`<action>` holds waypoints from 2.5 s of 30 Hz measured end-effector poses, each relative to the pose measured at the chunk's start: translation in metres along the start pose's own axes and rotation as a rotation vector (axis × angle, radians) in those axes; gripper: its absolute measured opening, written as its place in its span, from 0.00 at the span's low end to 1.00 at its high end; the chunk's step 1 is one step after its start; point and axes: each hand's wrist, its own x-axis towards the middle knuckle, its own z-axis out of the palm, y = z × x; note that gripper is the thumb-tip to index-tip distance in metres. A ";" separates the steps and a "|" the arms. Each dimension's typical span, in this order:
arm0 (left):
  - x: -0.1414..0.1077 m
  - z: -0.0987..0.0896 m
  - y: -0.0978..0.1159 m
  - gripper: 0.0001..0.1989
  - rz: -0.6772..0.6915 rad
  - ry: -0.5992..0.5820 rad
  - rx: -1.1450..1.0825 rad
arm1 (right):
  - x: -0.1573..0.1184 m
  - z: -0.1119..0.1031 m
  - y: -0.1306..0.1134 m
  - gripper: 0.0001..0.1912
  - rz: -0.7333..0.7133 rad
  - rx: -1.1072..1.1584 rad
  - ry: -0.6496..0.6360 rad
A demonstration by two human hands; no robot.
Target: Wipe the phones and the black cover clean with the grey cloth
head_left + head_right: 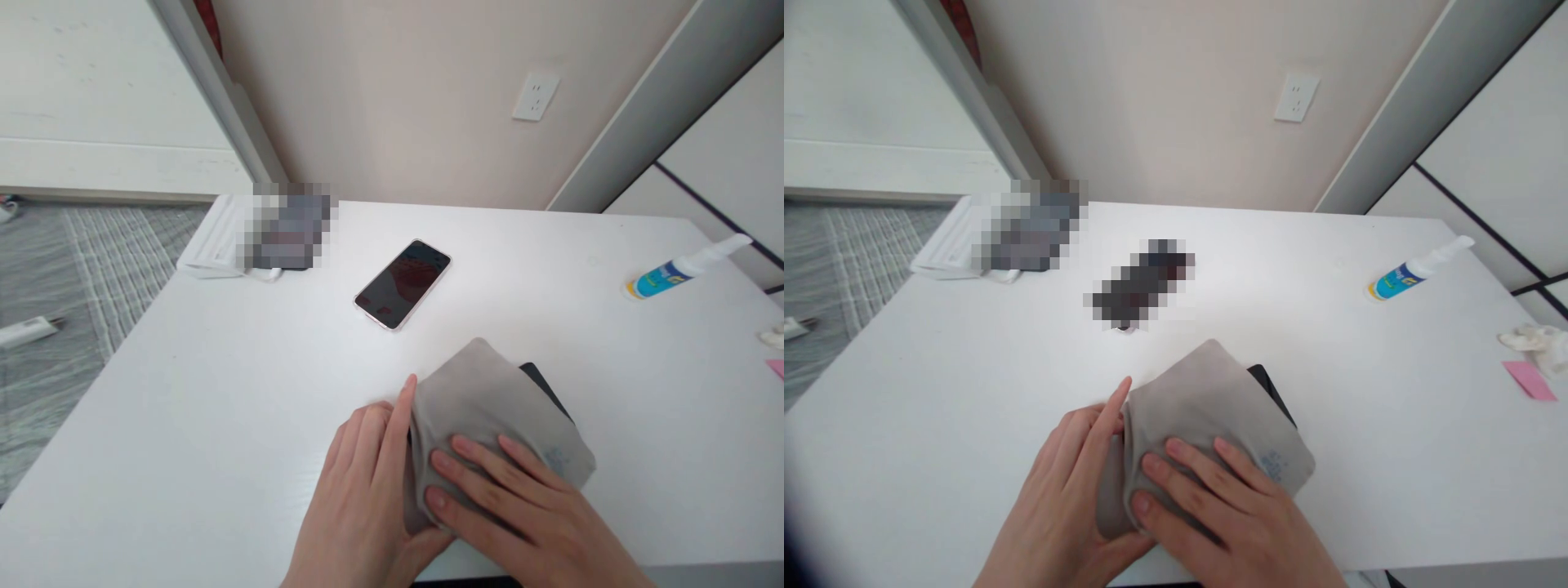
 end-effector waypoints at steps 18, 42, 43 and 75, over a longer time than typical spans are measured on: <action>0.012 -0.004 -0.005 0.64 0.071 -0.123 0.039 | -0.009 0.011 0.027 0.39 0.394 0.026 0.019; 0.116 -0.044 -0.058 0.42 0.049 -0.025 0.344 | -0.016 0.006 0.066 0.23 0.656 0.382 0.294; 0.106 -0.048 -0.058 0.45 0.077 -0.039 0.316 | -0.013 0.001 0.066 0.23 0.692 0.433 0.299; 0.087 -0.079 -0.068 0.45 0.679 -0.164 0.228 | 0.068 -0.008 0.075 0.18 0.554 1.407 -0.110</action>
